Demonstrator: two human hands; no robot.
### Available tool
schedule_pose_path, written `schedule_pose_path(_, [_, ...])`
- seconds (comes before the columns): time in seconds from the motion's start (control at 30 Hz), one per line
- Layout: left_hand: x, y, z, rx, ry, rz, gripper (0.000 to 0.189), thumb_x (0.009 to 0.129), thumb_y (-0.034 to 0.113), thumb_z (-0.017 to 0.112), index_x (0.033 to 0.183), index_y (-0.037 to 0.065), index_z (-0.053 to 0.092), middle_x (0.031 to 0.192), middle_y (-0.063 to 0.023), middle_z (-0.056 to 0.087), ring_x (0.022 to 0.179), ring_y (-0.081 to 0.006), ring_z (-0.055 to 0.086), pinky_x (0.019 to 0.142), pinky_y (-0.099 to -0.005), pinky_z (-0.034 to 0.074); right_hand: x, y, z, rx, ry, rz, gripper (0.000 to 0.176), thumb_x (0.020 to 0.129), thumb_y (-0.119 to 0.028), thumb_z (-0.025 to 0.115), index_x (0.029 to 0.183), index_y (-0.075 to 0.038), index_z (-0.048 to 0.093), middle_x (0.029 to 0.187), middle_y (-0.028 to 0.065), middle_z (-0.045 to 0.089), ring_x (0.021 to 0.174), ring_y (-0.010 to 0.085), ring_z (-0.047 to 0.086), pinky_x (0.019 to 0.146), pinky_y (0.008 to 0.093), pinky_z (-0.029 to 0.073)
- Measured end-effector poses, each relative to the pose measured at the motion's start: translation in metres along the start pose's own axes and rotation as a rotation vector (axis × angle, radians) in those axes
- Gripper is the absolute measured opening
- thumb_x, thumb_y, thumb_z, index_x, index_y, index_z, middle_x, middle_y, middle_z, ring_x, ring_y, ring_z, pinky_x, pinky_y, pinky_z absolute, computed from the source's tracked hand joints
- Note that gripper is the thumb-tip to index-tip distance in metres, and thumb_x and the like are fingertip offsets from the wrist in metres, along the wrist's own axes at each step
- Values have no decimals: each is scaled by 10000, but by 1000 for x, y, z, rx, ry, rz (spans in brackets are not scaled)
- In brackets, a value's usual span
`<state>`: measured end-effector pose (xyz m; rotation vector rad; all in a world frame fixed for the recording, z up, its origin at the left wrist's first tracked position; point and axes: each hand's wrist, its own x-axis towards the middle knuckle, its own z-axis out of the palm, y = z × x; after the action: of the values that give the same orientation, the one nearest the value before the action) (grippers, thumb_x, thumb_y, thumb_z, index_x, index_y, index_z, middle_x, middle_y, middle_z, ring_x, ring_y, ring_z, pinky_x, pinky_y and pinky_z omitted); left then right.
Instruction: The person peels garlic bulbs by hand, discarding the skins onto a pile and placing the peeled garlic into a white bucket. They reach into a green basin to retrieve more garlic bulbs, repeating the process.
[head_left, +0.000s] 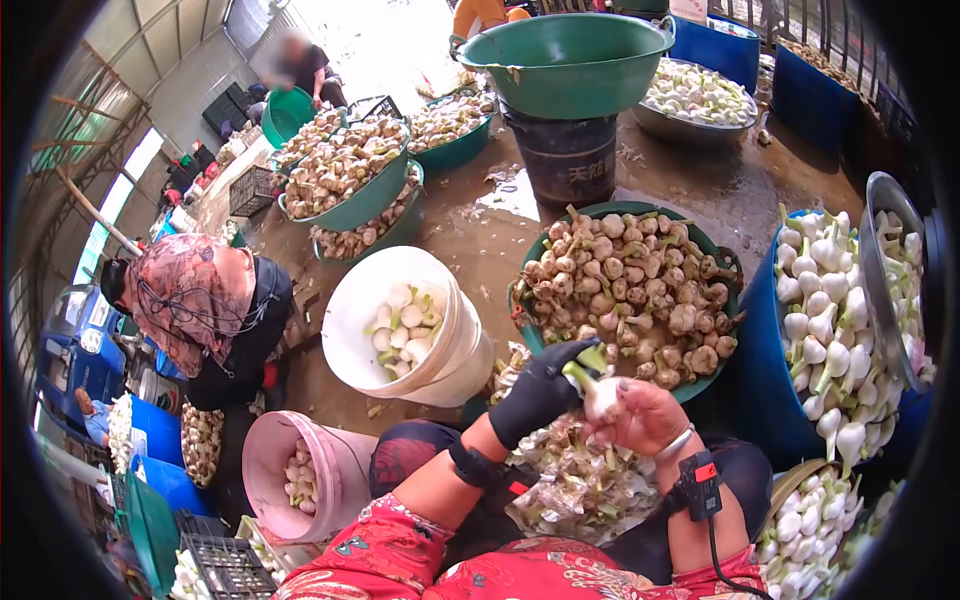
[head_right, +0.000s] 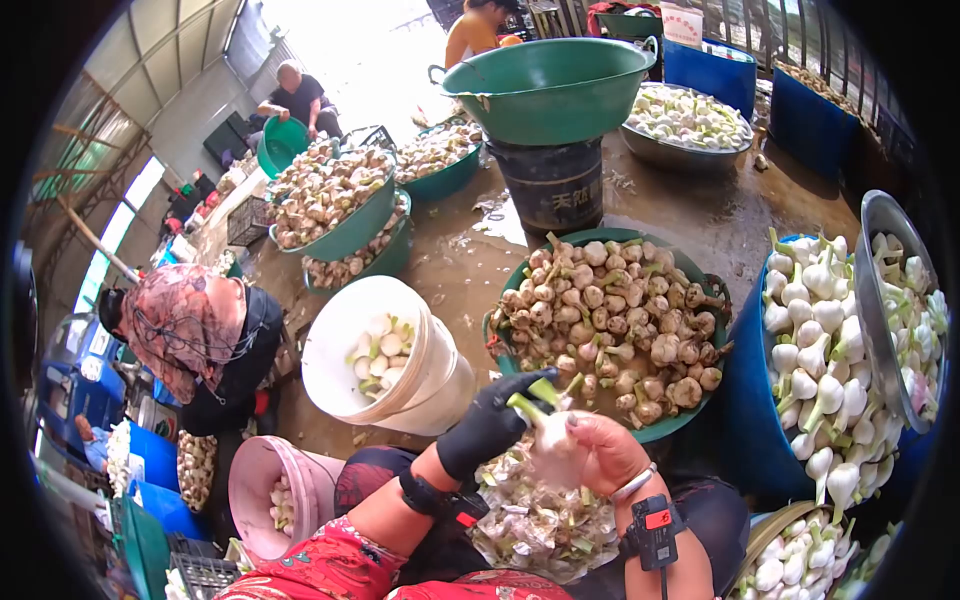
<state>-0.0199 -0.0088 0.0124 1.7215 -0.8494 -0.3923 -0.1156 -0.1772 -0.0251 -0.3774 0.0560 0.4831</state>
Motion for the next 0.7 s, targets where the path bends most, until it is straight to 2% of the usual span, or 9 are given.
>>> schedule_pose_path(0.03, [-2, 6, -3, -540, 58, -397, 353, 813, 63, 604, 1166, 50, 588, 967, -42, 642, 821, -134, 592, 711, -283, 482, 1, -4, 7, -109, 102, -153, 451, 856, -283, 571, 1148, 54, 506, 999, 205, 614, 848, 324, 646, 745, 364, 557])
schedule_pose_path(0.07, [-3, 12, -13, -599, -41, -454, 445, 843, 82, 606, 1278, 41, 518, 1046, -16, 617, 867, -72, 554, 755, -244, 468, 3, -9, 9, -85, 89, -167, 431, 847, -238, 598, 1173, 23, 492, 1018, 191, 617, 845, 311, 655, 750, 390, 560])
schedule_pose_path(0.17, [-4, 20, -3, -680, -64, -409, 436, 836, 82, 609, 1264, 44, 531, 1018, -8, 622, 834, -70, 558, 768, -225, 456, 4, -13, 27, -170, 202, -182, 395, 815, -155, 596, 1168, -18, 486, 1011, 126, 611, 908, 248, 623, 848, 479, 510])
schedule_pose_path(0.3, [-1, 2, -7, -574, -37, -315, 267, 860, 74, 602, 1122, 25, 612, 1008, -21, 643, 818, -75, 563, 730, -233, 465, 6, -15, 18, -222, 272, -108, 319, 839, -191, 571, 1136, -86, 521, 984, 88, 615, 859, 207, 629, 730, 425, 549])
schedule_pose_path(0.37, [0, 8, -5, -489, 10, -313, 195, 847, 67, 621, 1034, 17, 641, 975, -33, 656, 795, -84, 571, 710, -237, 471, 11, -14, 15, -270, 470, -161, 180, 857, -146, 559, 1023, -79, 575, 882, 55, 613, 783, 159, 606, 689, 342, 529])
schedule_pose_path(0.47, [0, 3, -4, -530, 19, -384, 188, 853, 75, 609, 1013, -16, 643, 914, -49, 651, 740, -97, 581, 672, -250, 483, 26, -1, 8, -690, 552, -683, 60, 859, -44, 540, 827, -35, 591, 769, -8, 572, 713, 80, 534, 641, 238, 437])
schedule_pose_path(0.57, [4, -3, -21, -260, 39, -65, 216, 885, 80, 559, 1043, -52, 625, 836, -55, 628, 681, -114, 589, 634, -256, 490, 13, -8, 38, -1663, 444, -1165, 55, 811, -67, 539, 815, -49, 592, 720, 79, 545, 657, 235, 518, 630, 347, 440])
schedule_pose_path(0.63, [7, -3, -29, 240, 83, 179, 229, 887, -28, 503, 1088, -47, 611, 834, -71, 626, 714, -131, 614, 624, -262, 514, 10, 16, 29, -1800, 199, -772, 51, 772, -103, 555, 736, -72, 572, 725, 125, 543, 680, 331, 533, 638, 424, 451])
schedule_pose_path(0.7, [7, 8, -27, 282, 102, 196, 250, 882, -65, 489, 1100, -36, 607, 871, -83, 638, 762, -156, 631, 631, -267, 529, 9, 40, 2, -1901, 151, -324, 118, 756, -167, 575, 742, -53, 600, 708, 176, 609, 720, 382, 606, 636, 465, 478])
